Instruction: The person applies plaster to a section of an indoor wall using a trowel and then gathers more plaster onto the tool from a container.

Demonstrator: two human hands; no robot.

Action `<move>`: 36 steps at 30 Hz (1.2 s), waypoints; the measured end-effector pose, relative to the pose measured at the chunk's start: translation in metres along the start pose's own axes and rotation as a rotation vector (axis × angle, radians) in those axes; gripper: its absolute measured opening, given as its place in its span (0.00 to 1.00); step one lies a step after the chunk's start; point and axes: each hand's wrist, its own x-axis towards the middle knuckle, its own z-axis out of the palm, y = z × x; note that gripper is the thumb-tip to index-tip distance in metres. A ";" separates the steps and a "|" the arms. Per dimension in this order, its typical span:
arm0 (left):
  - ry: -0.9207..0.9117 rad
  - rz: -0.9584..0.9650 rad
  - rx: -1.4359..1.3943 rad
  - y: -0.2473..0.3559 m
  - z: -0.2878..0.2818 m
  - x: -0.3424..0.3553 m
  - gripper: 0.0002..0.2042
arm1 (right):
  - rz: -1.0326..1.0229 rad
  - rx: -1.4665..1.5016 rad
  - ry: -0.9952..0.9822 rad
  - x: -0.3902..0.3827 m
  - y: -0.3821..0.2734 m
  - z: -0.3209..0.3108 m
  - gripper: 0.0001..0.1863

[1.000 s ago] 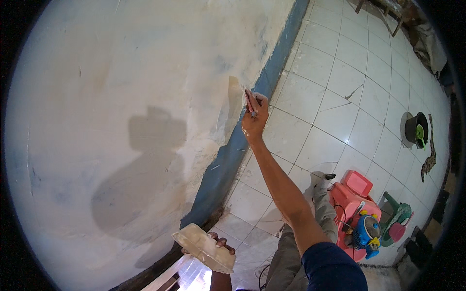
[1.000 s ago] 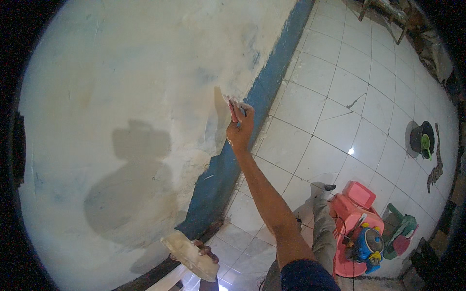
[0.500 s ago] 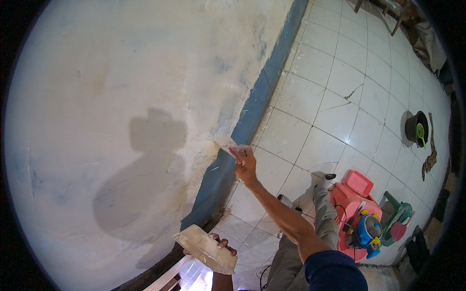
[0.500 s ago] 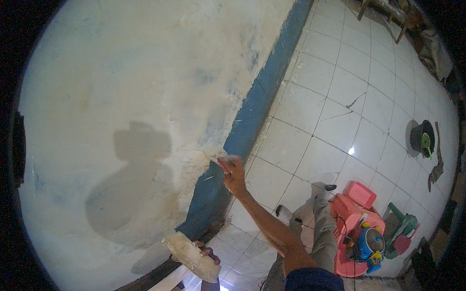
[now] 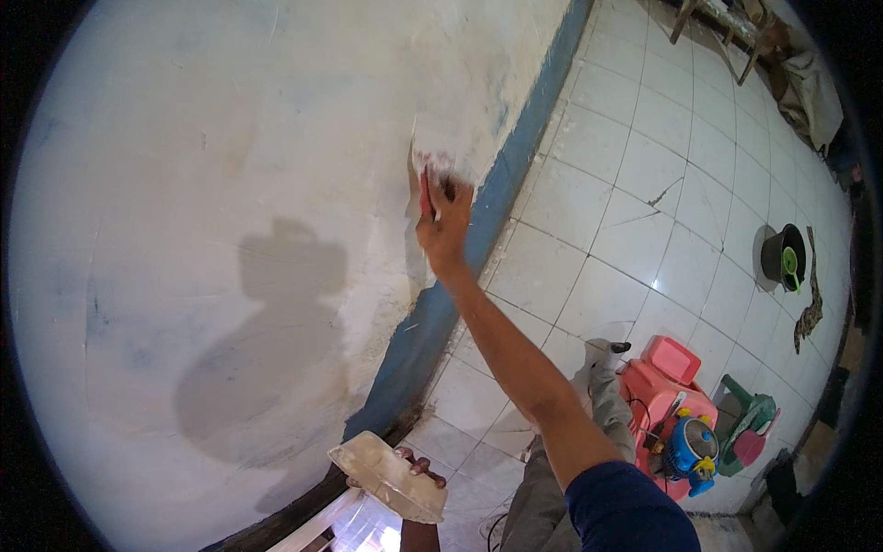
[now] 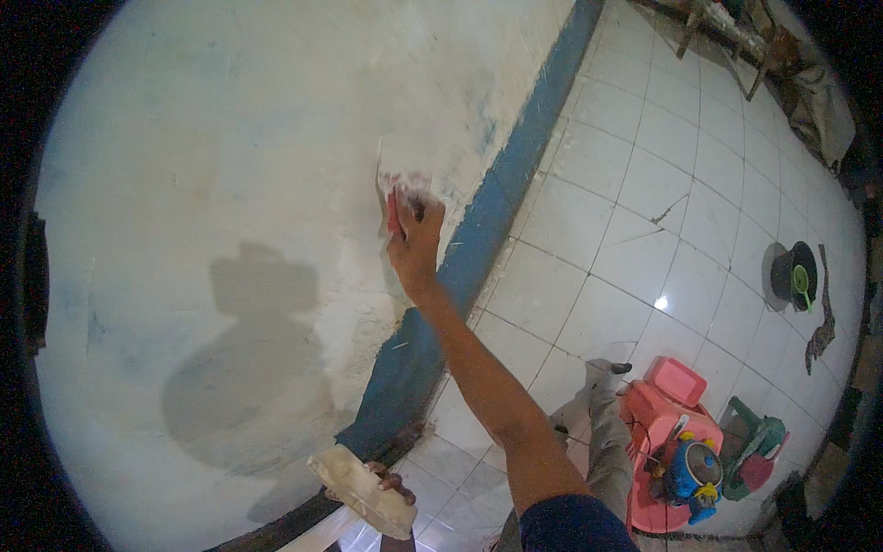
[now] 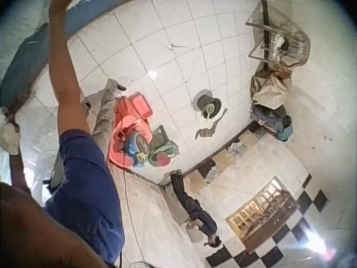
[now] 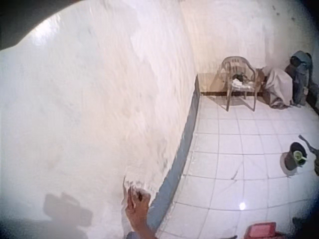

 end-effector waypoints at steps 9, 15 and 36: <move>0.017 0.070 0.012 0.002 0.002 -0.010 0.29 | -0.078 -0.081 0.079 0.021 -0.001 -0.041 0.24; 0.024 -0.007 -0.013 0.003 0.001 -0.009 0.28 | -0.241 0.067 0.066 0.118 0.010 -0.025 0.28; -0.003 -0.036 -0.034 -0.010 0.007 0.012 0.27 | -0.149 -0.022 0.035 -0.020 0.027 -0.005 0.21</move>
